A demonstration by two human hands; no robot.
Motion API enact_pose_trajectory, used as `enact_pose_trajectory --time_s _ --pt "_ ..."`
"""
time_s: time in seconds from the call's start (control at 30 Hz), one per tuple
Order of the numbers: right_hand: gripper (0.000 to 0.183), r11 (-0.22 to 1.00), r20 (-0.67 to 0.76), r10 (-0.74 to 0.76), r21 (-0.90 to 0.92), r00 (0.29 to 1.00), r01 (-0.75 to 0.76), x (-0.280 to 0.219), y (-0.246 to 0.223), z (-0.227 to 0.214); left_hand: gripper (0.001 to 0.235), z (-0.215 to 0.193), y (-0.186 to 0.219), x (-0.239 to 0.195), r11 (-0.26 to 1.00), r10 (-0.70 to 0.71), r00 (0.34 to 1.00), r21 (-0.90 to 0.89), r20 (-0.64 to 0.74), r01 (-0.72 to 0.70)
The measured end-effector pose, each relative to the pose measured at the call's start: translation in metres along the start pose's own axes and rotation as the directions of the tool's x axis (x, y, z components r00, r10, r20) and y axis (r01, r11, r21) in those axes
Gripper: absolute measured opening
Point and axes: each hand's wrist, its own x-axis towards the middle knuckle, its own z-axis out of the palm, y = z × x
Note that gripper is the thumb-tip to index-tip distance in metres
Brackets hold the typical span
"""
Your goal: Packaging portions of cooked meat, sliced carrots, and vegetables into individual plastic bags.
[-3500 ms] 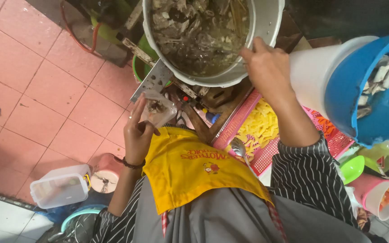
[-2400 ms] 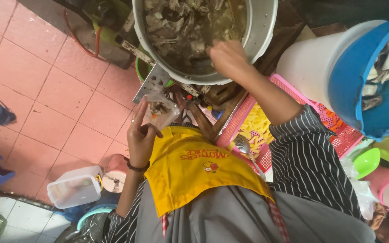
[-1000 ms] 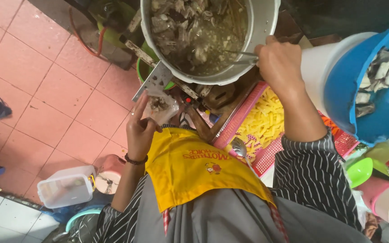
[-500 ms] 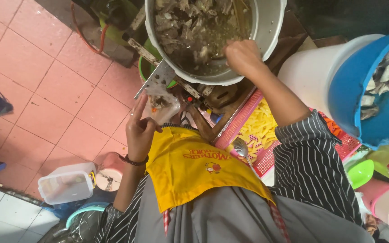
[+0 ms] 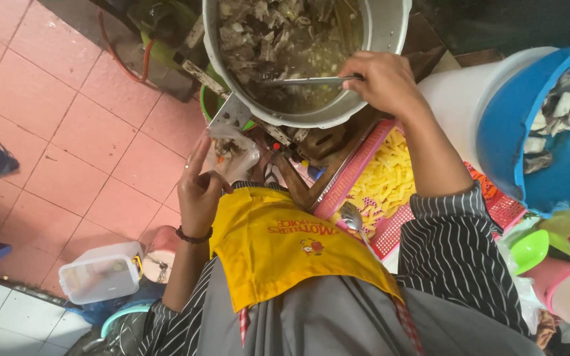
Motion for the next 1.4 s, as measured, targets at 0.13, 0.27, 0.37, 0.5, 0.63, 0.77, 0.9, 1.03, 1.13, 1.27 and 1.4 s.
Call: enact_pose_trajectory --time_s 0.13,0.27,0.37,0.5,0.63,0.77,0.9,1.03,1.13,1.27,1.4 --pt "0.02 0.999 -0.049 0.022 -0.038 0.999 -0.024 -0.007 -0.008 -0.01 0.074 0.0 0.036 0.001 1.0 0.01 0.999 -0.029 0.052 -0.008" --pt "0.02 0.954 -0.052 -0.082 -0.292 0.995 0.063 -0.006 -0.019 0.007 0.076 -0.004 0.085 0.001 0.998 0.028 0.993 -0.058 0.111 -0.022" --pt "0.016 0.882 -0.015 -0.132 -0.458 0.991 0.111 0.004 -0.01 0.057 0.077 -0.003 0.117 0.003 0.994 0.093 0.983 -0.078 0.157 -0.081" --pt "0.026 0.881 -0.11 -0.222 -0.448 0.969 0.151 0.013 0.006 0.068 0.075 0.003 0.149 0.016 0.975 0.202 0.964 -0.128 0.171 -0.181" --pt "0.02 0.926 -0.087 -0.063 -0.378 0.994 0.026 -0.003 0.005 0.018 0.073 0.008 0.134 0.042 0.973 0.221 0.968 -0.094 0.123 -0.21" --pt "0.016 0.98 -0.153 -0.007 -0.196 0.988 -0.023 -0.018 0.013 -0.011 0.068 0.014 0.11 0.059 0.967 0.237 0.968 -0.12 0.087 -0.226" --pt "0.019 0.995 -0.161 0.103 0.009 0.981 -0.103 -0.027 0.024 -0.015 0.059 0.015 0.108 0.06 0.947 0.319 0.946 0.004 0.053 -0.32" --pt "0.019 0.992 -0.18 0.125 0.01 0.976 -0.125 -0.029 0.025 -0.013 0.063 0.01 0.107 0.06 0.891 0.377 0.926 0.274 0.0 -0.363" --pt "0.021 0.984 -0.198 0.165 -0.026 0.966 -0.174 -0.028 0.015 -0.009 0.069 0.007 0.111 0.057 0.798 0.419 0.907 0.464 0.029 -0.384" --pt "0.025 0.972 -0.19 0.082 -0.201 0.978 -0.121 -0.02 -0.018 -0.007 0.076 0.007 0.114 0.054 0.771 0.404 0.914 0.522 0.042 -0.365" --pt "0.02 0.965 -0.025 -0.049 -0.26 0.998 0.041 0.002 -0.013 0.059 0.074 0.014 0.126 0.051 0.768 0.347 0.937 0.559 0.045 -0.312"
